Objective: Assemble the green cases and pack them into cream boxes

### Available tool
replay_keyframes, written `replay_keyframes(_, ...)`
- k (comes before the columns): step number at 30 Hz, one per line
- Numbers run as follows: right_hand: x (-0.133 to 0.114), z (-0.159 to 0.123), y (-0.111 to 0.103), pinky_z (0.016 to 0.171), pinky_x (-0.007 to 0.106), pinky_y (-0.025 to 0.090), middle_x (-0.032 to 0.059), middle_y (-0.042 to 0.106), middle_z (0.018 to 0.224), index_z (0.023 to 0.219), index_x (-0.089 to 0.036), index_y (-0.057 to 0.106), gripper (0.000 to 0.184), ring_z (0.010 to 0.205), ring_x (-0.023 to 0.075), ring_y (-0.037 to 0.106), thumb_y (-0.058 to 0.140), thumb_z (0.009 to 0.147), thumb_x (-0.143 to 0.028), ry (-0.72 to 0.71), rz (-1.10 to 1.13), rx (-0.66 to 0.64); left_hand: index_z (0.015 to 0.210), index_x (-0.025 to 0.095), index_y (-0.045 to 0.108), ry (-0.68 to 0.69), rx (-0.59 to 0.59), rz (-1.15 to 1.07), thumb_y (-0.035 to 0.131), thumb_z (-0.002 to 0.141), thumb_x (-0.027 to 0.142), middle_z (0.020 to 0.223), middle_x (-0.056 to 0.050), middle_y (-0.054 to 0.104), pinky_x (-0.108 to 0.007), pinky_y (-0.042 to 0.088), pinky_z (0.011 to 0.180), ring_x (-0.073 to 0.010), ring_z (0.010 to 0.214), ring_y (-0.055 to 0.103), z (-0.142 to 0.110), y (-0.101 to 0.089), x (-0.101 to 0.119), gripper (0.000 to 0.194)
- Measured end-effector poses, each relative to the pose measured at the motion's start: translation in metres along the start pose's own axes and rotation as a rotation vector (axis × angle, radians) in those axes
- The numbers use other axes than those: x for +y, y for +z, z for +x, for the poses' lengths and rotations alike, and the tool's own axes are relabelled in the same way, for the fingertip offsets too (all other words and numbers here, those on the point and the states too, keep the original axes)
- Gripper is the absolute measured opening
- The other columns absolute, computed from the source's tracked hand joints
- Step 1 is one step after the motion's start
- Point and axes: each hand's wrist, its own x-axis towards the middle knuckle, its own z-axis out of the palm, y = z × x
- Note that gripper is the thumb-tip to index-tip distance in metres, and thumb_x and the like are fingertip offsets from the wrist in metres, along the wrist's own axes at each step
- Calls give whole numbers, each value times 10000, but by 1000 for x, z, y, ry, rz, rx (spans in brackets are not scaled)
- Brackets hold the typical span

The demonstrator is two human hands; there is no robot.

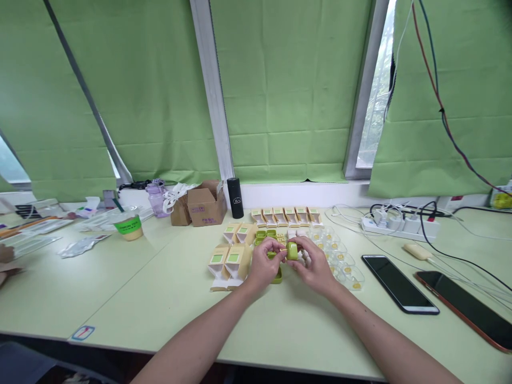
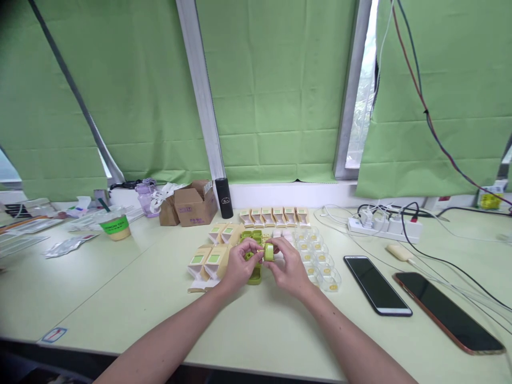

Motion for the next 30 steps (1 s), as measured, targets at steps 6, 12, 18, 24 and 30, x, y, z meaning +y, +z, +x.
replay_keyframes(6,-8,1,5,808,388,598,94,616,1244,1337,-284,587,422,897,214,627,664,922,-279,62,138,20,930,183,684,37,47,61,688,897,259,886,-49,649,-315,518,772,-190,839,631,-1,1,-3,83)
replay_keyframes(12,-7,4,4,849,380,620,112,560,1308,1382,-315,627,374,1049,229,638,570,1022,-400,121,209,34,1035,203,696,53,61,107,724,886,266,1032,-73,633,-361,534,861,-220,962,649,-1,0,-6,165)
replay_keyframes(18,-5,5,1,920,430,592,102,605,1326,1455,-326,563,488,1166,259,626,632,972,-329,126,98,89,1214,233,669,40,34,80,732,888,249,1184,-98,579,-447,511,1055,-264,1186,618,-1,-3,-5,332)
replay_keyframes(24,-4,5,3,883,455,589,94,696,1244,1399,-284,560,522,1086,268,673,650,889,-225,114,18,130,1247,267,693,51,7,126,804,820,194,1249,-110,606,-507,471,1113,-317,1326,516,1,-2,-7,448)
replay_keyframes(30,-4,4,3,851,438,582,96,712,1248,1314,-274,592,462,1083,281,677,646,860,-201,65,-45,119,1241,282,728,83,-9,146,850,787,187,1246,-101,649,-515,445,1124,-317,1319,497,5,-1,-7,480)
